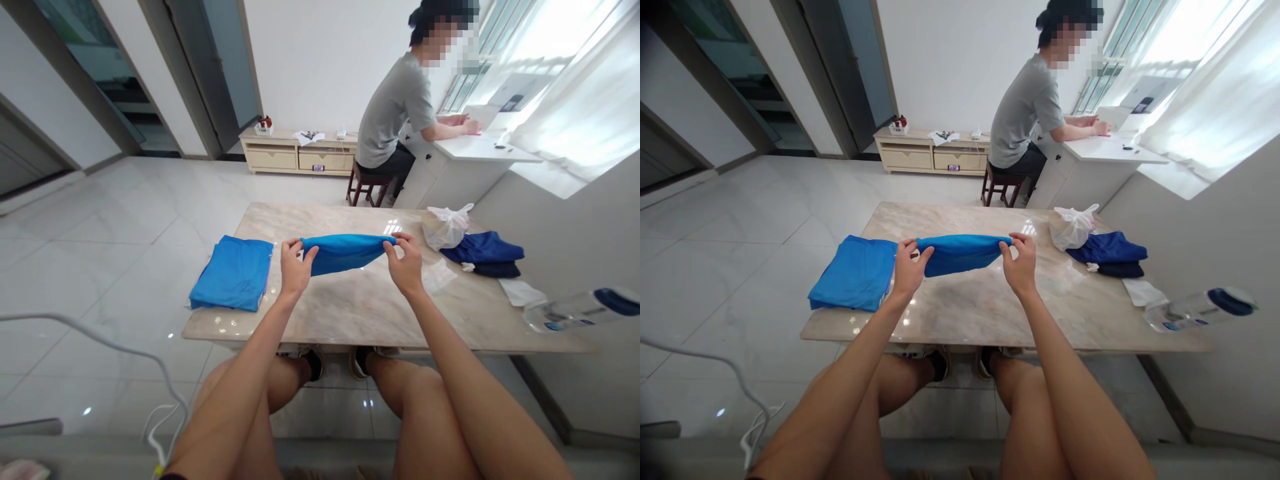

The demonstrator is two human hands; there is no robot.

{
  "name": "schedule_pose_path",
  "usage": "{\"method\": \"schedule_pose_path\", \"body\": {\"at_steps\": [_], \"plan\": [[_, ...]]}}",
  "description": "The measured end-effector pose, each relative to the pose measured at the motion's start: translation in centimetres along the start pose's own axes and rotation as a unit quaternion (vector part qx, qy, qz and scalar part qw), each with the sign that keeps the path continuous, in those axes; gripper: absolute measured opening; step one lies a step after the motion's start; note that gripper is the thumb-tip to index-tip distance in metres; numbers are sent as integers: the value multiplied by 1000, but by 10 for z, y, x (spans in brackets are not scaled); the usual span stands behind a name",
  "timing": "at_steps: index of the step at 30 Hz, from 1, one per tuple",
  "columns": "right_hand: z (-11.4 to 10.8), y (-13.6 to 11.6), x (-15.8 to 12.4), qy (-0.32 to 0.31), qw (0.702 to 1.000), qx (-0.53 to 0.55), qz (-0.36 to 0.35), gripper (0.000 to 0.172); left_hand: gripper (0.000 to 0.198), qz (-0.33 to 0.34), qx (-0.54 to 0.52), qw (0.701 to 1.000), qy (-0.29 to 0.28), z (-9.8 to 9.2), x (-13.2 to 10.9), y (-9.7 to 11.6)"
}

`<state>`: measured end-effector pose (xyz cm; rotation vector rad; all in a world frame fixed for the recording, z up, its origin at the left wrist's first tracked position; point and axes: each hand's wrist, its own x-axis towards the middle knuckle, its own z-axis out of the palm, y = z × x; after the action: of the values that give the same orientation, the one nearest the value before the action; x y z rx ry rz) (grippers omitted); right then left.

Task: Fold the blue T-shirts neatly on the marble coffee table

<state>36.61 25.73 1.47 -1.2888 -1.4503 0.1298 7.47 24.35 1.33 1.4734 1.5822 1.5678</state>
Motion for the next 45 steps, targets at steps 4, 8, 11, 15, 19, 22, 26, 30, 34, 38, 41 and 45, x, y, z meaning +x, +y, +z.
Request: {"method": "schedule_pose_path", "body": {"at_steps": [4,8,11,15,19,22,26,30,34,38,41,45], "plan": [[-4,-20,0,15,998,50,19,44,27,106,-25,994,14,-15,-1,28],[-4,-33,1,37,994,57,81,56,40,58,-87,994,-25,-23,-5,45],[3,-29,2,17,992,52,116,57,44,2,-99,995,-31,-23,-4,41],[18,8,-5,-70,984,20,161,46,35,-56,25,993,-98,-22,4,17],[26,58,-27,-197,949,-126,211,30,12,-46,358,910,-206,-25,4,-10],[24,84,-42,-255,901,-210,280,29,24,-15,465,849,-250,-29,1,-16],[23,98,-50,-281,871,-233,329,22,25,1,470,840,-273,-33,1,-3],[30,102,-54,-310,844,-222,378,36,27,0,468,836,-284,-33,-4,19],[41,99,-59,-329,823,-189,422,50,28,-3,458,830,-318,-28,-16,33],[49,90,-58,-355,809,-154,444,45,29,-5,440,828,-348,-21,-25,38],[54,84,-55,-374,795,-127,460,43,31,-9,436,825,-360,-19,-27,36],[57,76,-53,-390,787,-98,468,40,32,-16,433,825,-362,-22,-26,34]]}}
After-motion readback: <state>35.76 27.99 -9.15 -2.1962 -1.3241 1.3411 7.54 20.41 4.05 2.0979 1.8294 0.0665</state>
